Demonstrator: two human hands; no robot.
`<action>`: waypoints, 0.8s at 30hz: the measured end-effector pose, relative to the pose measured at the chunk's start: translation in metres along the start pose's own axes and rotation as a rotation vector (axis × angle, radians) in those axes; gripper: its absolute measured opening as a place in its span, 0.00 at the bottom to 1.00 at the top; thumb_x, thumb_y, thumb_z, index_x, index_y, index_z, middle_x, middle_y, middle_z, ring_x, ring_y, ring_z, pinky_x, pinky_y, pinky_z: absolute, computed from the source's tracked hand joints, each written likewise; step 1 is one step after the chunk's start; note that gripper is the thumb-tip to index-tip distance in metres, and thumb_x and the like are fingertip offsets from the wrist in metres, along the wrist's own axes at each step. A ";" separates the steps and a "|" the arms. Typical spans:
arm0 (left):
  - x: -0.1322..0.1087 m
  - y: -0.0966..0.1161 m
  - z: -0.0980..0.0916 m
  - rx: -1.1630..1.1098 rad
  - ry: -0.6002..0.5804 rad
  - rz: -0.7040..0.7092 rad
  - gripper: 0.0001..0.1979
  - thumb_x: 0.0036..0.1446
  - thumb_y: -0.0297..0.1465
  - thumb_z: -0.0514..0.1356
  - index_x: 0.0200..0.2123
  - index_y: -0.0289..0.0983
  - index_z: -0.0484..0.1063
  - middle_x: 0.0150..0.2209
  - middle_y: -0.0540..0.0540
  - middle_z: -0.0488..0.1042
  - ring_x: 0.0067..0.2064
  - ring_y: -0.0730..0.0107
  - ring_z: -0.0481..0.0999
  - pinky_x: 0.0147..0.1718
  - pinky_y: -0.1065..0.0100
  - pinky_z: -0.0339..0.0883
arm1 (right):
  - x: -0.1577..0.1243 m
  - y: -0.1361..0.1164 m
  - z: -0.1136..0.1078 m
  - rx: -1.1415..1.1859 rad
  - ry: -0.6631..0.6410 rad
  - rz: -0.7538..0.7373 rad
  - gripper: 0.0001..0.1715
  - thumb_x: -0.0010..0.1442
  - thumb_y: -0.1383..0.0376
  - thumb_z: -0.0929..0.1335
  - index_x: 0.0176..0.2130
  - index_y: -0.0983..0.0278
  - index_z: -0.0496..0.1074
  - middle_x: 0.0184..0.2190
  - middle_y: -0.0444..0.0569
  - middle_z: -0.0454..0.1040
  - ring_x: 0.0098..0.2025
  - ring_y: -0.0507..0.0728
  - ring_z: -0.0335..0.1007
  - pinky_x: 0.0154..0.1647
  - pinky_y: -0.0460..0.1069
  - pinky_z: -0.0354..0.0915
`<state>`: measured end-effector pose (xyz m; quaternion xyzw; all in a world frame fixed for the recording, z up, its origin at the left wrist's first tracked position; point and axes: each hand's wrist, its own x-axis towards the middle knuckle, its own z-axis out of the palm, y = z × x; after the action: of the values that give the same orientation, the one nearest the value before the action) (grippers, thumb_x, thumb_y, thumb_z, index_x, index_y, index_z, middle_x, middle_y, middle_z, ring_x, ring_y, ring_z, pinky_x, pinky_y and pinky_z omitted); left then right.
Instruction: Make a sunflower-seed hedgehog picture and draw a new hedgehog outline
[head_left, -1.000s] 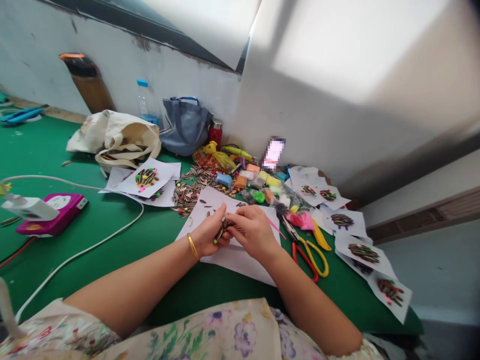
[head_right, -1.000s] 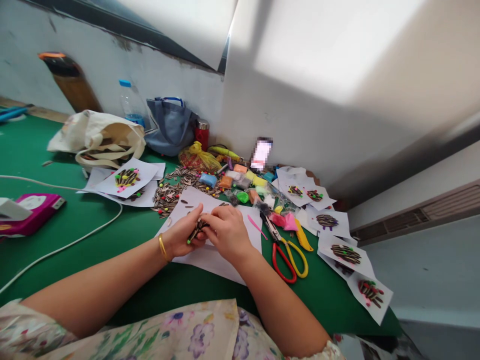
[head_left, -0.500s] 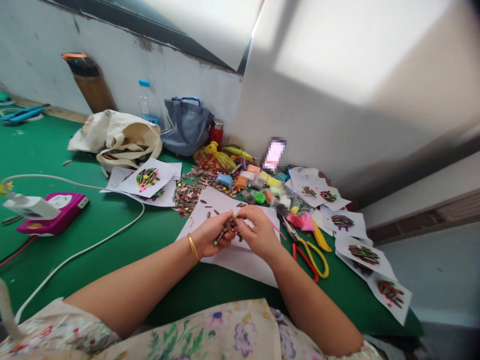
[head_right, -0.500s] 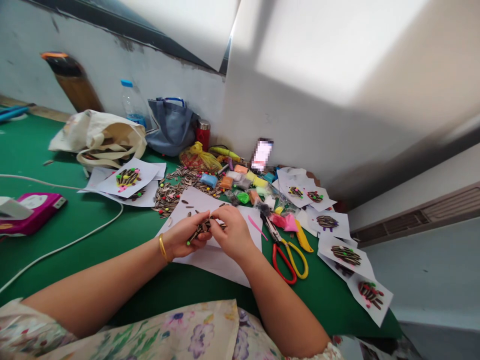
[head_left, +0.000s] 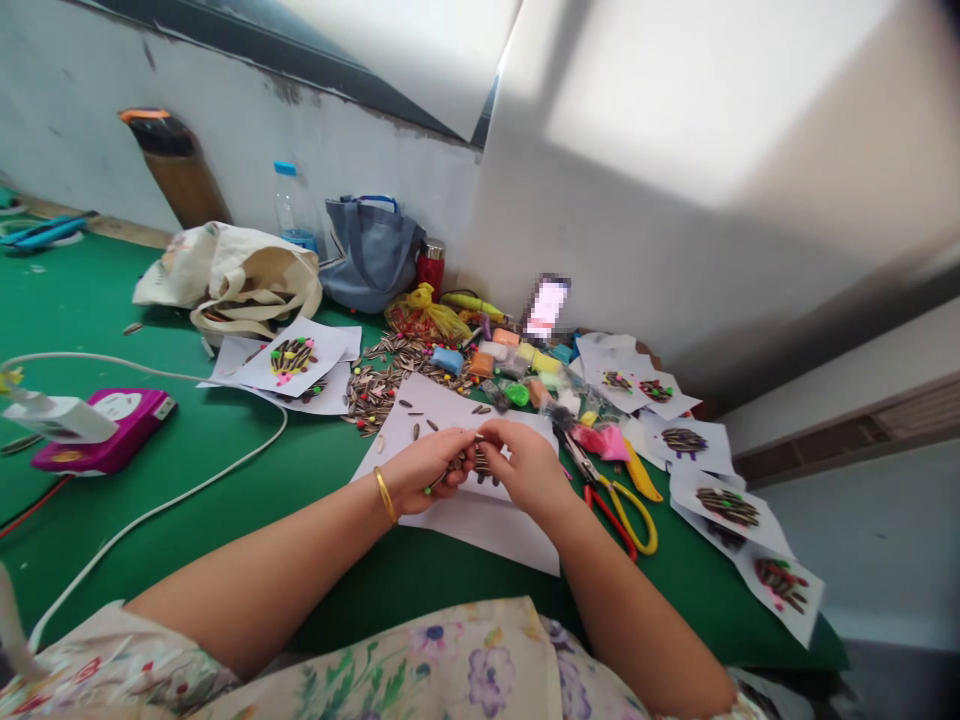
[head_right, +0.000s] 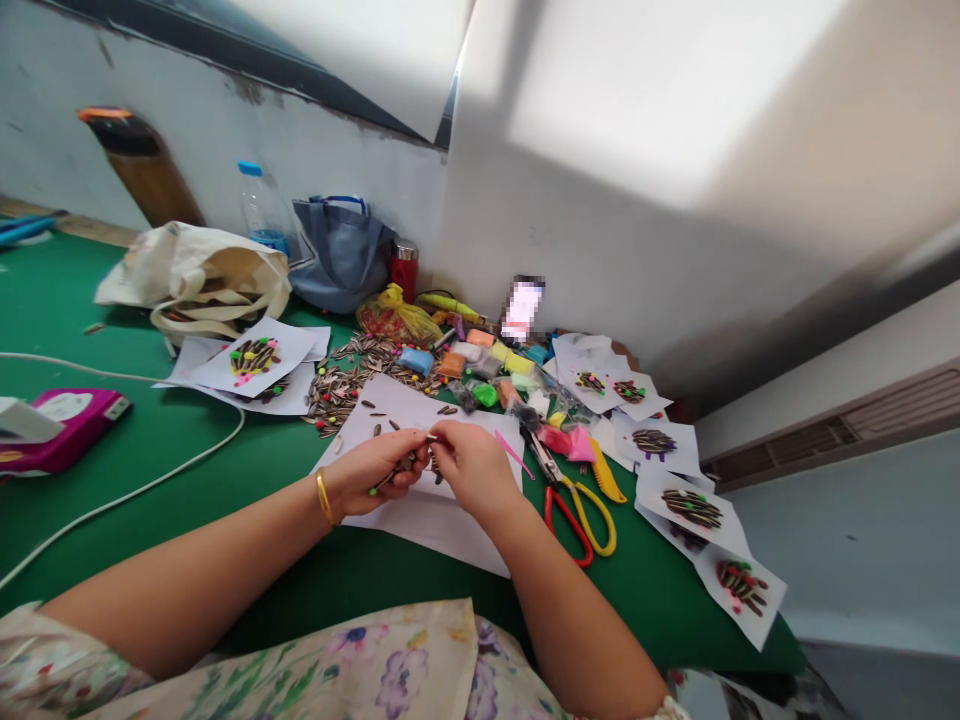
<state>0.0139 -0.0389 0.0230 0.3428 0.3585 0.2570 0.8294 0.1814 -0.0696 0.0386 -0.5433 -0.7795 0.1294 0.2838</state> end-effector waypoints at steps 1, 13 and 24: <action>0.000 0.000 0.000 -0.001 0.005 -0.005 0.14 0.56 0.39 0.60 0.27 0.35 0.65 0.24 0.53 0.63 0.17 0.85 0.57 0.12 0.81 0.39 | 0.000 0.001 0.001 0.013 0.015 0.002 0.08 0.61 0.68 0.65 0.39 0.59 0.74 0.33 0.45 0.76 0.37 0.55 0.69 0.38 0.48 0.61; 0.001 0.004 -0.001 -0.149 0.016 0.006 0.11 0.58 0.33 0.56 0.26 0.34 0.65 0.24 0.53 0.61 0.17 0.86 0.54 0.11 0.82 0.39 | -0.006 0.030 -0.001 0.094 0.131 0.059 0.07 0.60 0.64 0.66 0.34 0.61 0.75 0.31 0.46 0.76 0.35 0.55 0.69 0.39 0.49 0.62; 0.008 0.005 -0.008 -0.291 0.050 0.039 0.12 0.62 0.33 0.55 0.27 0.34 0.62 0.26 0.52 0.61 0.16 0.87 0.53 0.10 0.82 0.40 | -0.019 0.067 0.021 0.110 -0.029 0.245 0.07 0.56 0.67 0.66 0.33 0.60 0.75 0.27 0.43 0.75 0.28 0.53 0.67 0.30 0.47 0.59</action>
<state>0.0111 -0.0272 0.0197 0.2195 0.3314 0.3309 0.8558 0.2253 -0.0599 -0.0185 -0.6160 -0.7030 0.2136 0.2841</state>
